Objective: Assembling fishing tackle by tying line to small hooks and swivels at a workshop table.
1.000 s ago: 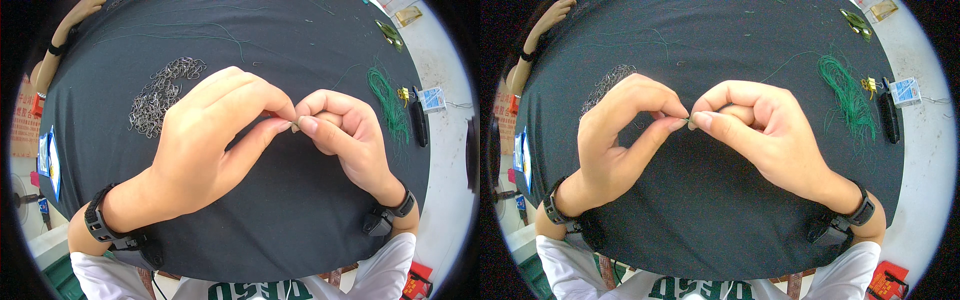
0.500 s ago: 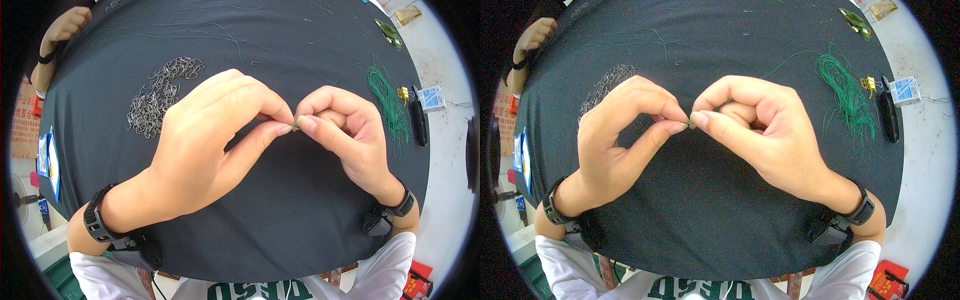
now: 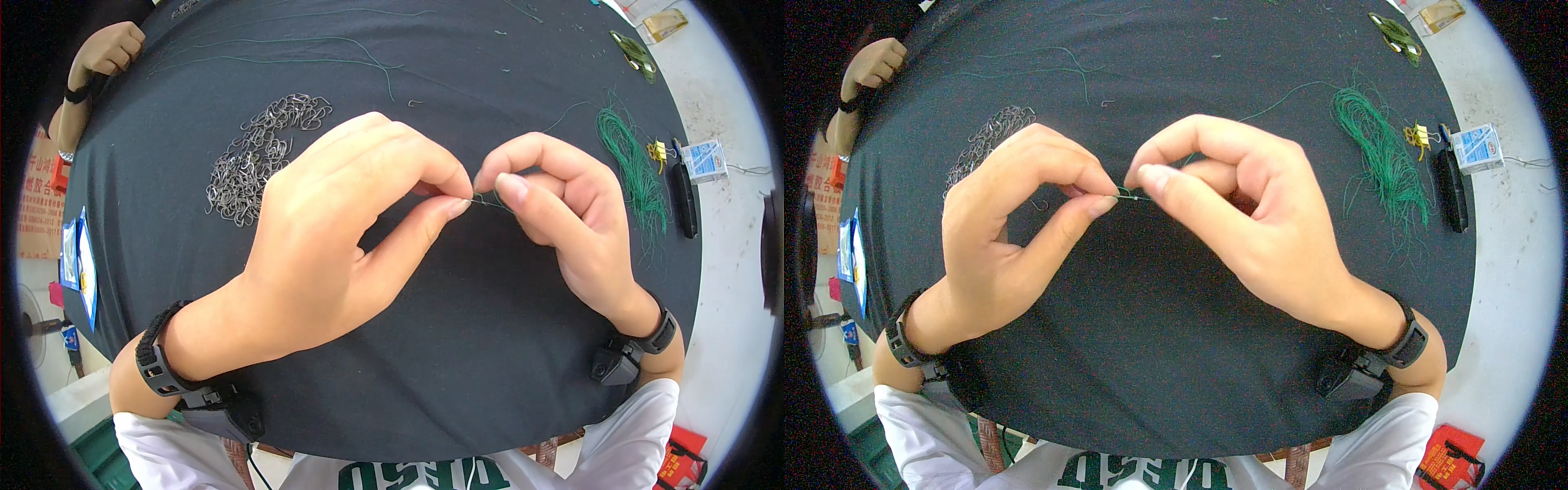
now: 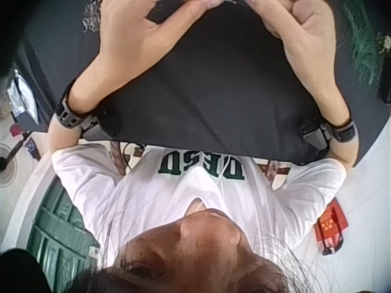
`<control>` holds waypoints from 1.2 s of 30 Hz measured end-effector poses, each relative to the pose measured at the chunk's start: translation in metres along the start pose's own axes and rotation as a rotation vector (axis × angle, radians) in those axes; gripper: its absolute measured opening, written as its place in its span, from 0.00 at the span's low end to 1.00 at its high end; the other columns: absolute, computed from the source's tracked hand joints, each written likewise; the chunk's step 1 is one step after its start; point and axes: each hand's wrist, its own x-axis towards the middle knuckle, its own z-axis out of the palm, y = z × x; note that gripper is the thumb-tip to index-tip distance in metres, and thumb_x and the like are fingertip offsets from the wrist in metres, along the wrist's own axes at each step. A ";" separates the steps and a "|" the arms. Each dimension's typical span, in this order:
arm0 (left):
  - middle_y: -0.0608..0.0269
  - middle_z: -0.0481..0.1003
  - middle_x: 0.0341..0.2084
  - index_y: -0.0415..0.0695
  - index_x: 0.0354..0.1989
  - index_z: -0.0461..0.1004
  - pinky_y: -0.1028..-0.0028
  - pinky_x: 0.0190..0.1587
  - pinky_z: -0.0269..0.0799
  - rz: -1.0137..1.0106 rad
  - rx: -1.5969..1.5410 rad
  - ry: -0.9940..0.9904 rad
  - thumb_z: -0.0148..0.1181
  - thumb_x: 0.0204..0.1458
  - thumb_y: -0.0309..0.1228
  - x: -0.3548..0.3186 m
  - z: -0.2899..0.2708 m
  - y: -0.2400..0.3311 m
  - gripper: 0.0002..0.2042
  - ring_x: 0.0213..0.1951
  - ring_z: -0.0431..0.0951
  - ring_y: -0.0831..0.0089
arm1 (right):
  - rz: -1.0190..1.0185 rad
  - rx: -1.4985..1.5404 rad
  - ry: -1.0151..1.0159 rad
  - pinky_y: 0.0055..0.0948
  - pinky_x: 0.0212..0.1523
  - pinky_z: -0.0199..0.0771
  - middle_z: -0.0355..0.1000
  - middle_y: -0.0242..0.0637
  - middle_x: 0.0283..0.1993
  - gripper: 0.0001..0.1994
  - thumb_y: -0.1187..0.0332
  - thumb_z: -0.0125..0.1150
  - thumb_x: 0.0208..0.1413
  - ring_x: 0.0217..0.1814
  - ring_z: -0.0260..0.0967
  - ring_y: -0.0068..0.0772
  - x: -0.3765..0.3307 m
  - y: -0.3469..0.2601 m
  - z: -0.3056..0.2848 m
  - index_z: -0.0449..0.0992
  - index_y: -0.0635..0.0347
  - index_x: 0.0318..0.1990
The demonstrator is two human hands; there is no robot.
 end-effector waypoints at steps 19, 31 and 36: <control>0.60 0.74 0.27 0.38 0.31 0.73 0.76 0.34 0.70 -0.105 -0.020 0.054 0.59 0.46 0.17 0.000 0.000 0.001 0.05 0.30 0.75 0.72 | -0.061 -0.003 0.042 0.13 0.20 0.50 0.64 0.20 0.21 0.04 0.73 0.56 0.57 0.20 0.54 0.07 0.003 0.004 -0.001 0.74 0.64 0.34; 0.66 0.76 0.27 0.38 0.32 0.74 0.79 0.38 0.68 -0.319 0.045 0.149 0.57 0.52 0.25 0.021 -0.031 -0.006 0.04 0.32 0.74 0.80 | -0.143 -0.270 0.129 0.15 0.23 0.64 0.75 0.30 0.29 0.05 0.72 0.56 0.57 0.24 0.67 0.12 0.017 0.004 -0.014 0.77 0.62 0.35; 0.69 0.74 0.28 0.37 0.33 0.74 0.83 0.38 0.67 -0.506 0.058 0.148 0.58 0.52 0.26 0.020 -0.066 -0.034 0.05 0.33 0.72 0.84 | -0.157 -0.486 0.162 0.15 0.23 0.64 0.75 0.31 0.25 0.04 0.73 0.57 0.54 0.23 0.67 0.12 0.026 0.003 -0.028 0.77 0.63 0.32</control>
